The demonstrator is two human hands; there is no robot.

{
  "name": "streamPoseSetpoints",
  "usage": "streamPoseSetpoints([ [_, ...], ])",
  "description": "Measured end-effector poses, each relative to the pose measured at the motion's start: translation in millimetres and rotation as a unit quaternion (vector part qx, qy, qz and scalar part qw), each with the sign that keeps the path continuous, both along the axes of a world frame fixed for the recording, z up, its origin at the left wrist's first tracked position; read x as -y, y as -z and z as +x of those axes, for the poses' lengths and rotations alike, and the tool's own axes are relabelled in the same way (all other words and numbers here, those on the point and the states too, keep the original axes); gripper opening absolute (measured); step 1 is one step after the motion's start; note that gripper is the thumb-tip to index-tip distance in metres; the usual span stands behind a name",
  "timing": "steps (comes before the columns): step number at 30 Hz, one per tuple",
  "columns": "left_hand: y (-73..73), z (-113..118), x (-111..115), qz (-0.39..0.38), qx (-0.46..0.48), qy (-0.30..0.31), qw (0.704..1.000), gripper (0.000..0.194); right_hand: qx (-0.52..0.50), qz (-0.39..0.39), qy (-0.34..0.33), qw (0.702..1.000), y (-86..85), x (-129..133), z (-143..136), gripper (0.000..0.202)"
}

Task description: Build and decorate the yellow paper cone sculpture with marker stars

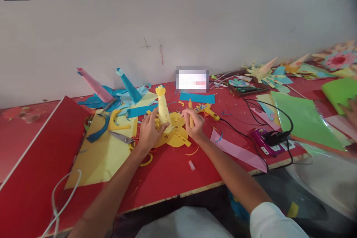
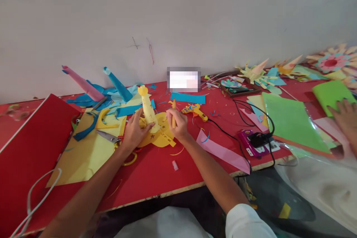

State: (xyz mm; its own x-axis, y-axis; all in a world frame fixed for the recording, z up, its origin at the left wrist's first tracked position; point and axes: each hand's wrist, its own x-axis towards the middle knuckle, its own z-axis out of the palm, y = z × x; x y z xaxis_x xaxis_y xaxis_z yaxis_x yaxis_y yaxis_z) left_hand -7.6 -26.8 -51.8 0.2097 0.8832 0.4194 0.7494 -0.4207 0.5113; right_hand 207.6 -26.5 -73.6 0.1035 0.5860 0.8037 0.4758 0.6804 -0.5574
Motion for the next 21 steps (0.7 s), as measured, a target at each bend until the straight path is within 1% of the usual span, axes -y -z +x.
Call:
streamPoseSetpoints([
  [2, 0.4, 0, 6, -0.006, -0.014, -0.014, 1.000, 0.067, -0.037, -0.006, 0.017, 0.999, -1.4, 3, 2, 0.017],
  [4, 1.4, 0, 9, -0.006, -0.029, -0.015, 0.999, 0.066, -0.050, -0.017, 0.015, 0.999, -1.6, 6, 2, 0.017],
  [7, 2.5, 0, 11, -0.010, -0.033, -0.010, 0.999, 0.064, -0.024, -0.028, -0.013, 0.999, 0.9, 10, 0, 0.014],
  [10, 0.2, 0, 12, -0.009, -0.022, -0.008, 1.000, 0.060, 0.031, 0.005, -0.028, 0.999, 3.5, 10, 0, 0.011],
  [12, -2.9, -1, 14, 0.004, -0.016, -0.009, 1.000, 0.058, 0.050, 0.020, -0.022, 0.998, 3.8, 8, 2, 0.010],
  [15, -6.7, -1, 15, 0.015, -0.008, -0.008, 1.000, 0.056, 0.019, 0.002, 0.005, 1.000, 2.5, 4, 8, 0.013],
  [17, -6.5, -1, 15, 0.005, -0.011, 0.000, 1.000, 0.056, -0.008, -0.011, 0.014, 1.000, 1.8, 3, 10, 0.016],
  [19, -3.7, 1, 14, -0.009, -0.024, 0.015, 1.000, 0.057, -0.013, -0.018, 0.008, 1.000, 2.4, 2, 9, 0.016],
  [21, 0.1, 3, 14, -0.017, -0.044, 0.031, 0.998, 0.060, 0.005, -0.026, -0.010, 1.000, 4.5, 2, 6, 0.014],
])
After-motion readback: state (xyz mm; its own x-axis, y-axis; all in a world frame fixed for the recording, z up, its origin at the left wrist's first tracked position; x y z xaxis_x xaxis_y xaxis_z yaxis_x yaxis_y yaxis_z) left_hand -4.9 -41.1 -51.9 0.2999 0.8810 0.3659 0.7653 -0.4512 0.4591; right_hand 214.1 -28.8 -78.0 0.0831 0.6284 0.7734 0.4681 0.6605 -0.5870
